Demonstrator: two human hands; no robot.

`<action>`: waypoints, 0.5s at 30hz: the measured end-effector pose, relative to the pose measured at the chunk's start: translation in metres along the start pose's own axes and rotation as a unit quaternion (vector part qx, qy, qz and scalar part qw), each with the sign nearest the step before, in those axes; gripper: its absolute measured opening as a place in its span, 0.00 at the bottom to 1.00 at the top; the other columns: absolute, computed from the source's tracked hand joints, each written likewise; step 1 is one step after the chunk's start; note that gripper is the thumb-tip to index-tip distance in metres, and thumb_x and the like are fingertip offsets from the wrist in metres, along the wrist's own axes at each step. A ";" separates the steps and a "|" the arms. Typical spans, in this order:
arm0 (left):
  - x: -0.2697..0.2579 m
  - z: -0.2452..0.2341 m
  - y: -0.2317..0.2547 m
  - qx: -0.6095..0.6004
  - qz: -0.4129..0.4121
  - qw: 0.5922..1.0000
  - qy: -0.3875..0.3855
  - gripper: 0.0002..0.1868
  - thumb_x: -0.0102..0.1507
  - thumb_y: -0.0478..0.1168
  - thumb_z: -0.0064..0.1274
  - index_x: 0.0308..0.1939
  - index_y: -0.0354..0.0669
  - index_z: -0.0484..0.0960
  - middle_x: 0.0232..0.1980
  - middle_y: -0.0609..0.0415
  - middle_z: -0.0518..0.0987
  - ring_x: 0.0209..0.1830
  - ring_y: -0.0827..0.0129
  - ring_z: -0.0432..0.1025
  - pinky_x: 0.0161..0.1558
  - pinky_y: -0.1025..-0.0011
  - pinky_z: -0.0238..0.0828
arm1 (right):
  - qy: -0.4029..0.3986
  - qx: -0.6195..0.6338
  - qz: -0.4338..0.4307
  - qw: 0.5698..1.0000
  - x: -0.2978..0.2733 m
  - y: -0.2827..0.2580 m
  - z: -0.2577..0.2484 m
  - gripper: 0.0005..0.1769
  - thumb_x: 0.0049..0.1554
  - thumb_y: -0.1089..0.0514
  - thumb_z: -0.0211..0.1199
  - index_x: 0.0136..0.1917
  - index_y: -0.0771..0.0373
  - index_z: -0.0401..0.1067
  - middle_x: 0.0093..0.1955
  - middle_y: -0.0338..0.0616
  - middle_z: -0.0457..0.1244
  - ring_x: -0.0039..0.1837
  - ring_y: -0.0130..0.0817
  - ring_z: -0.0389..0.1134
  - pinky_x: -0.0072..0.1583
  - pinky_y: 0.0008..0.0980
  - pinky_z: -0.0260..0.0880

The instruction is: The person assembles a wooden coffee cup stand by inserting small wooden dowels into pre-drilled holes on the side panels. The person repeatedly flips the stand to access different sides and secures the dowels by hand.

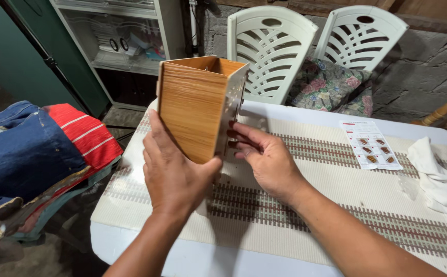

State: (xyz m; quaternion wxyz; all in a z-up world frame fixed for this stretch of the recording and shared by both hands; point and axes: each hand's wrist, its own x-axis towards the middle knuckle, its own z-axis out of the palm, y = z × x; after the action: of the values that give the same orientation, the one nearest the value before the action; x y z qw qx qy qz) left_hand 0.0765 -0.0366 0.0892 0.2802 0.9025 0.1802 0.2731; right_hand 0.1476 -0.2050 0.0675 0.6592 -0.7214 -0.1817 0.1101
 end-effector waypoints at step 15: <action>0.048 0.056 -0.111 -0.573 -0.279 0.768 -0.066 0.32 0.61 0.53 0.58 0.58 0.27 0.76 0.53 0.44 0.79 0.50 0.61 0.75 0.49 0.63 0.74 | 0.192 -0.059 0.175 0.964 -0.031 0.073 -0.074 0.24 0.62 0.54 0.56 0.70 0.61 0.69 0.61 0.48 0.69 0.56 0.32 0.68 0.53 0.30 0.70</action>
State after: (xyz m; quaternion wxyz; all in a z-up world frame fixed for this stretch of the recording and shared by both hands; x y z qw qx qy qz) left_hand 0.1285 0.0497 0.0017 0.8200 0.5005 0.2149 0.1757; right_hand 0.1572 -0.2899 0.0007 0.6082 -0.7872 0.0712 0.0725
